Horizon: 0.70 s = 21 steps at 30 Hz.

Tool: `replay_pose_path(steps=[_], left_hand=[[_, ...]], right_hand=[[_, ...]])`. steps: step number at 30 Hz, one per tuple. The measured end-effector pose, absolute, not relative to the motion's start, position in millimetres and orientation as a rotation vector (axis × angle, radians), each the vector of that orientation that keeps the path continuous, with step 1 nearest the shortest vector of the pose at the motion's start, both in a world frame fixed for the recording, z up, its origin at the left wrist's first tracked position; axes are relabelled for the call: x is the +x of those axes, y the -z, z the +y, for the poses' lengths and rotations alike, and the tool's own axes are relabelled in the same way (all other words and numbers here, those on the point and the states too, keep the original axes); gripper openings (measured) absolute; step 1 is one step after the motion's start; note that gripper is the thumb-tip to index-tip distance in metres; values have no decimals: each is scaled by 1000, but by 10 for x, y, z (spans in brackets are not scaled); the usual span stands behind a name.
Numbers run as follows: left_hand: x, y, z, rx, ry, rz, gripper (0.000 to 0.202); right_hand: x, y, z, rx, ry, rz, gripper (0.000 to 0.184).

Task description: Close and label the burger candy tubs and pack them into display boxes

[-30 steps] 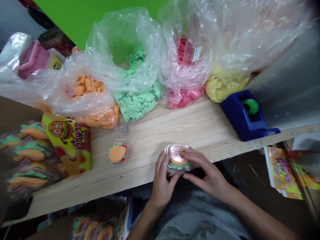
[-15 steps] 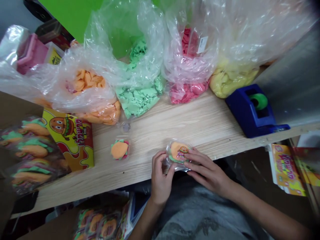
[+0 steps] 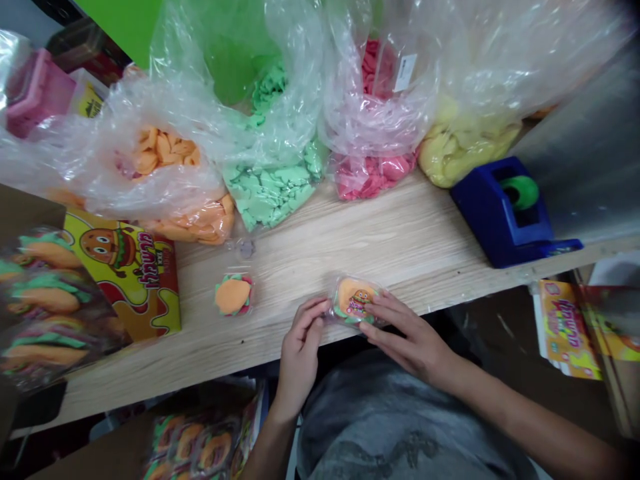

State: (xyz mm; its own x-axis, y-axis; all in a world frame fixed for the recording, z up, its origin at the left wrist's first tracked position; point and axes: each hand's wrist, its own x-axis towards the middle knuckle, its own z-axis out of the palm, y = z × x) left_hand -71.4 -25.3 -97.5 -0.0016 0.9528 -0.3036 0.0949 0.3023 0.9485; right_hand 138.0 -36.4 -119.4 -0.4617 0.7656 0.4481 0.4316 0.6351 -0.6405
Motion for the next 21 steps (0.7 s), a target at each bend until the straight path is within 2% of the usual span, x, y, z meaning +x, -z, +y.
replay_pose_path(steps=[5, 9, 11, 18, 21], left_hand=[[-697, 1021, -263, 829, -933, 1347, 23], [-650, 1004, -251, 701, -1004, 1310, 22], [-617, 978, -232, 661, -1035, 1290, 23], [-561, 728, -179, 673, -1059, 1279, 24], [-533, 489, -174, 677, -1148, 1276, 27]], right_hand=[[1292, 1109, -334, -1143, -821, -1821, 30], [1247, 1083, -335, -1200, -1074, -1700, 29], [1230, 1083, -336, -1222, -1093, -1722, 35], [1113, 973, -372, -1313, -1097, -1524, 76], [1069, 721, -373, -1278, -1097, -1404, 81]])
